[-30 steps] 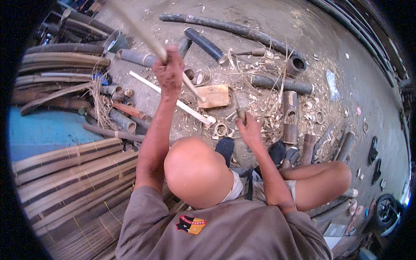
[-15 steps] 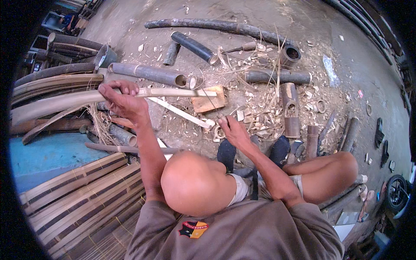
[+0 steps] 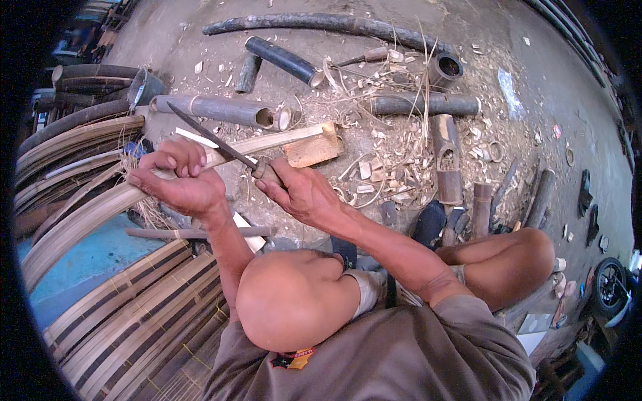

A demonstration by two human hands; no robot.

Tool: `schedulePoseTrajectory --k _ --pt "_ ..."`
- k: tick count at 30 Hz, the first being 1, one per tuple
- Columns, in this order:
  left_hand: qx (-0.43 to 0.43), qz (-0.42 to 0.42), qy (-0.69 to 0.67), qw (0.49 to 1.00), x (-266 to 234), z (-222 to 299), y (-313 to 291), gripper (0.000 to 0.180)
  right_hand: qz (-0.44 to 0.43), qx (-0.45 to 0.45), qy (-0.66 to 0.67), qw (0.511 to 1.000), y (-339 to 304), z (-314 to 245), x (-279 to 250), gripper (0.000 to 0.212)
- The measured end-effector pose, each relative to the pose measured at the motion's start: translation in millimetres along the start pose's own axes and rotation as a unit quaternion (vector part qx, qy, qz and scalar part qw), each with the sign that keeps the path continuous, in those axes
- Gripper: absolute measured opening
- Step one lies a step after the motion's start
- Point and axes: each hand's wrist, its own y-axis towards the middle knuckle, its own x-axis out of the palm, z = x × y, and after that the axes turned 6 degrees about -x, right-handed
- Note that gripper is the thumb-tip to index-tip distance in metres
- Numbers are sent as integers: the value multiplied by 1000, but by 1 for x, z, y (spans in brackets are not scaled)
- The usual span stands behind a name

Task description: The person sits on the ground and uses a knife to shave and shape a thin bamboo strip. They repeatedly test the fit of the strip into a larger bamboo tube, adjusting the strip's dimensions until it fits.

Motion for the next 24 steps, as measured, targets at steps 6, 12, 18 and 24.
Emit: schedulePoseTrajectory --k 6,12,18,24 --pt "8 2 -28 1000 -9 -6 11 59 12 2 -85 996 1 39 15 35" --pt "14 14 -25 999 -6 -10 7 61 -58 187 -83 977 -13 130 -9 39" --pt "20 70 28 997 5 -6 9 59 -46 64 -75 994 -6 76 -1 41" --pt "9 83 17 996 -2 -6 16 57 -51 236 -113 964 -16 182 -5 48"
